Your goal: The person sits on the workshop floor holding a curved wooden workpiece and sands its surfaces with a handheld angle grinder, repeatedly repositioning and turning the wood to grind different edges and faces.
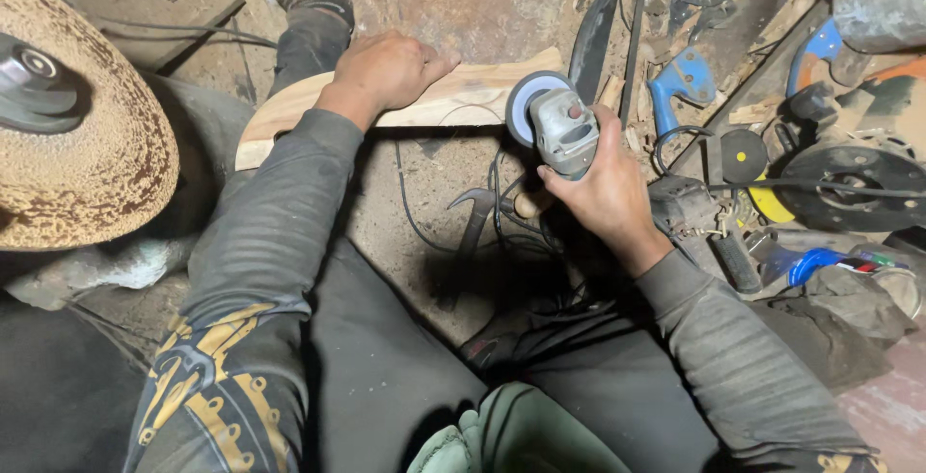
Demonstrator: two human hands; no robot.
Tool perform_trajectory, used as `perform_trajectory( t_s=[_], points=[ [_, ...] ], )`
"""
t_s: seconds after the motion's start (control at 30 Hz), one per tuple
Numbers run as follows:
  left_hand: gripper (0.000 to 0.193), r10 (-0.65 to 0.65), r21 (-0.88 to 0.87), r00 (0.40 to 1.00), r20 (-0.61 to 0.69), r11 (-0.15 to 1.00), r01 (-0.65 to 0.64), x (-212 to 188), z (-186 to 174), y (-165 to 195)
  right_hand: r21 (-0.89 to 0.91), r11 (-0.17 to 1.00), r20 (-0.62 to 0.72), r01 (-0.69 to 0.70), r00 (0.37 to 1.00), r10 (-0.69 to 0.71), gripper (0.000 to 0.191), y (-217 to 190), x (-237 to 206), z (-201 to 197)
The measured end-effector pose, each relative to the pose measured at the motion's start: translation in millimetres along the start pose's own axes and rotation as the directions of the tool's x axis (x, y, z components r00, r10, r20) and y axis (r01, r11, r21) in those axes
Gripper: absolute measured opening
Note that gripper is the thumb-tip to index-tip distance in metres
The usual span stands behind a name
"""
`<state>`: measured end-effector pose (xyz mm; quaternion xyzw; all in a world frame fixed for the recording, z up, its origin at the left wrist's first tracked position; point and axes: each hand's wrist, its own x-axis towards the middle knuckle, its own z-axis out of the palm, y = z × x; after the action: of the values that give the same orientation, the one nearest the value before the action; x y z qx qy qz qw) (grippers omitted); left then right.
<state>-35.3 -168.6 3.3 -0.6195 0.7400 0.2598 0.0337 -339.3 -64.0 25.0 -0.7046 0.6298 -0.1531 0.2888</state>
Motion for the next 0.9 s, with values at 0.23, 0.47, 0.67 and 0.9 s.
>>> perform_trajectory(
  t_s=[0.23,0.47,0.67,0.9],
  points=[
    [0.059,0.039,0.052,0.998,-0.048,0.998,-0.037,7,16,-9,-0.057,0.997,-0.024,0.044,0.999,-0.045,0.092,2,-3,4],
    [0.060,0.048,0.085,0.997,-0.059,0.995,-0.043,2,19,-9,-0.068,0.996,-0.022,0.050,0.998,-0.052,0.091,-1,-3,6],
    [0.054,0.023,0.064,0.997,-0.068,0.998,-0.018,0,17,-5,-0.083,0.996,-0.018,0.030,0.999,-0.031,0.091,-4,-2,6],
    [0.057,0.005,0.058,0.997,-0.080,0.998,0.000,-3,18,-1,-0.062,0.997,-0.020,0.053,0.998,-0.055,0.090,-8,-2,4]
  ],
)
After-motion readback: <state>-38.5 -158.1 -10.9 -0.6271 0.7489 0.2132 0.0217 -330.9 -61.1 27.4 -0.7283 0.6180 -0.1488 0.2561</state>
